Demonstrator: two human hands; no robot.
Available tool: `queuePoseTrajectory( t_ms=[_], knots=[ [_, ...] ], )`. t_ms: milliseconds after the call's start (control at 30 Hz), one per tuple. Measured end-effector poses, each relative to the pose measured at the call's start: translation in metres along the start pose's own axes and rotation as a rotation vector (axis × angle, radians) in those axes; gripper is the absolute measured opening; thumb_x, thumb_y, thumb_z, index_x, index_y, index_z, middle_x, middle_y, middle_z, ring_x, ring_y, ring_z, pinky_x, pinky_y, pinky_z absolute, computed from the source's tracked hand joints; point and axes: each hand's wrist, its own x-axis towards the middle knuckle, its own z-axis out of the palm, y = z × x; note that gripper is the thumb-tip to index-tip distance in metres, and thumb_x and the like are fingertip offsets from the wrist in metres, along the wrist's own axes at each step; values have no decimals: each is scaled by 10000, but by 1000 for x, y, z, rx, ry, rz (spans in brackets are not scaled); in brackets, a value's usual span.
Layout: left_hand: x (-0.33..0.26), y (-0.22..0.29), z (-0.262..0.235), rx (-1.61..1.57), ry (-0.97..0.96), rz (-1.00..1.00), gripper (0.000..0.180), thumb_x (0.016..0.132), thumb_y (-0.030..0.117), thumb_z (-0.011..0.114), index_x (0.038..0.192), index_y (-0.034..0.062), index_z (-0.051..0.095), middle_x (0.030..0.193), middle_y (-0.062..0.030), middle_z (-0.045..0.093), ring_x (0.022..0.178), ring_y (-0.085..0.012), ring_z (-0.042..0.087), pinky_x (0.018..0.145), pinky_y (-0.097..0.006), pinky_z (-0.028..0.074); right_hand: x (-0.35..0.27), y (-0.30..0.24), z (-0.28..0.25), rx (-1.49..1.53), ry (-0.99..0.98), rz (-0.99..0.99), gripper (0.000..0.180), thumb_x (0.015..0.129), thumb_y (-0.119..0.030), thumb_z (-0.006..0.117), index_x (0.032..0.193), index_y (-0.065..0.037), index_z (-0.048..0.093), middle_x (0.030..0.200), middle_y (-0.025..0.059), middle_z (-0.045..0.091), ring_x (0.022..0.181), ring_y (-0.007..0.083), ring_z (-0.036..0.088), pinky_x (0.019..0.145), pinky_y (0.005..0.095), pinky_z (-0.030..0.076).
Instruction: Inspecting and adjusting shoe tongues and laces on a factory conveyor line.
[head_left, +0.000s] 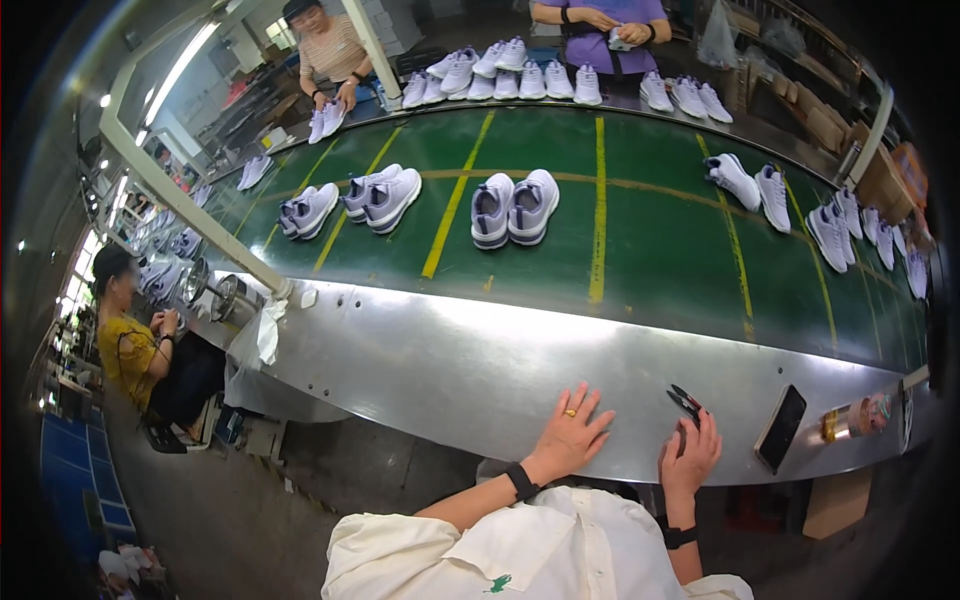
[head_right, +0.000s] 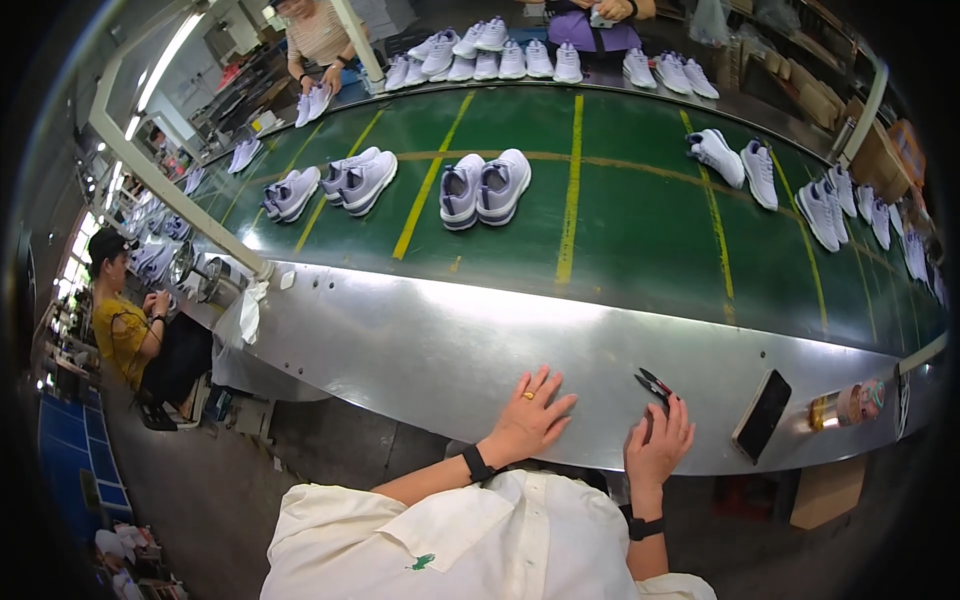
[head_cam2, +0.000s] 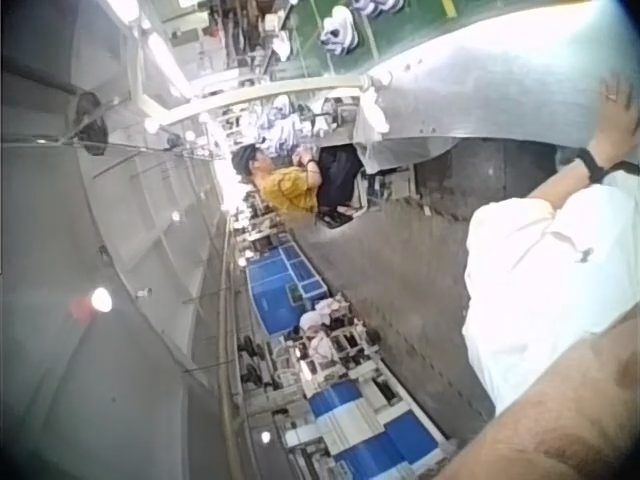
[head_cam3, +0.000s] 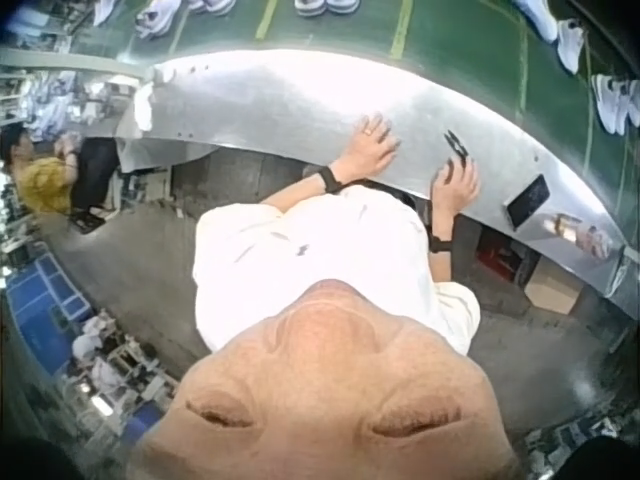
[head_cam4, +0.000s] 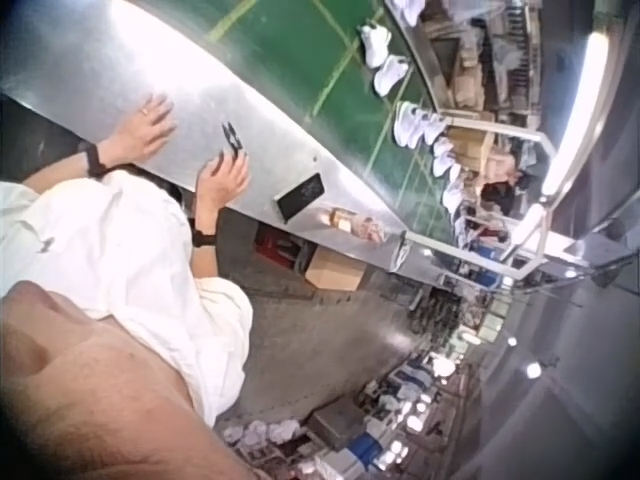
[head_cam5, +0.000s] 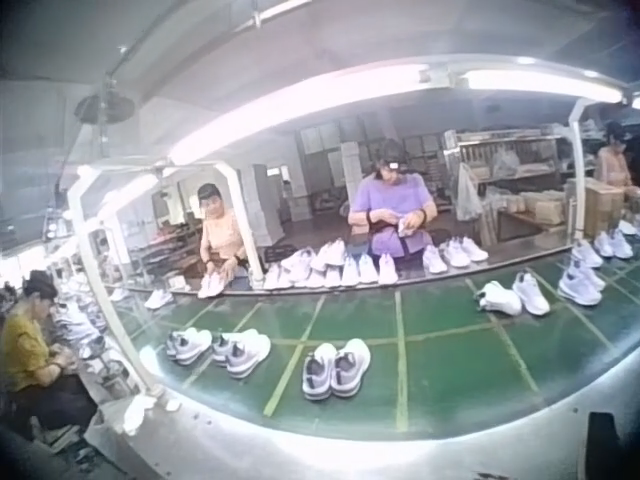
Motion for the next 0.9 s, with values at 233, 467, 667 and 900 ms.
queuePoseTrajectory(
  t_ms=[233, 467, 667, 900],
  knots=[
    [1, 3, 5, 13, 12, 20, 357, 902, 272, 619, 1231, 138, 583, 1388, -196, 455, 1346, -411, 360, 1112, -548, 273, 6, 13, -2, -14, -25, 4, 313, 826, -147, 598, 1136, -106, 606, 1396, 113, 490, 1322, 319, 412, 1075, 529, 290],
    [3, 3, 10, -37, 5, 60, 375, 888, 263, 628, 1237, 133, 578, 1372, -202, 449, 1326, -432, 370, 1100, -563, 274, 42, 61, -24, -130, -25, 154, 386, 804, -144, 626, 1182, -77, 587, 1312, 113, 539, 1211, 335, 489, 993, 496, 373],
    [8, -6, 9, 39, -7, 55, 383, 848, 229, 646, 1209, 112, 596, 1352, -233, 464, 1302, -468, 376, 1073, -592, 274, 61, 75, -33, -198, 226, 118, 174, 746, -102, 595, 916, -68, 610, 1015, 91, 644, 932, 317, 628, 725, 462, 526],
    [9, -7, 4, -5, -39, 86, 384, 865, 216, 641, 1226, 91, 594, 1369, -237, 458, 1330, -464, 354, 1091, -607, 253, 34, 107, -50, -69, 305, 333, 411, 770, -189, 671, 1163, -101, 591, 1282, 140, 529, 1176, 352, 507, 943, 494, 420]
  ],
)
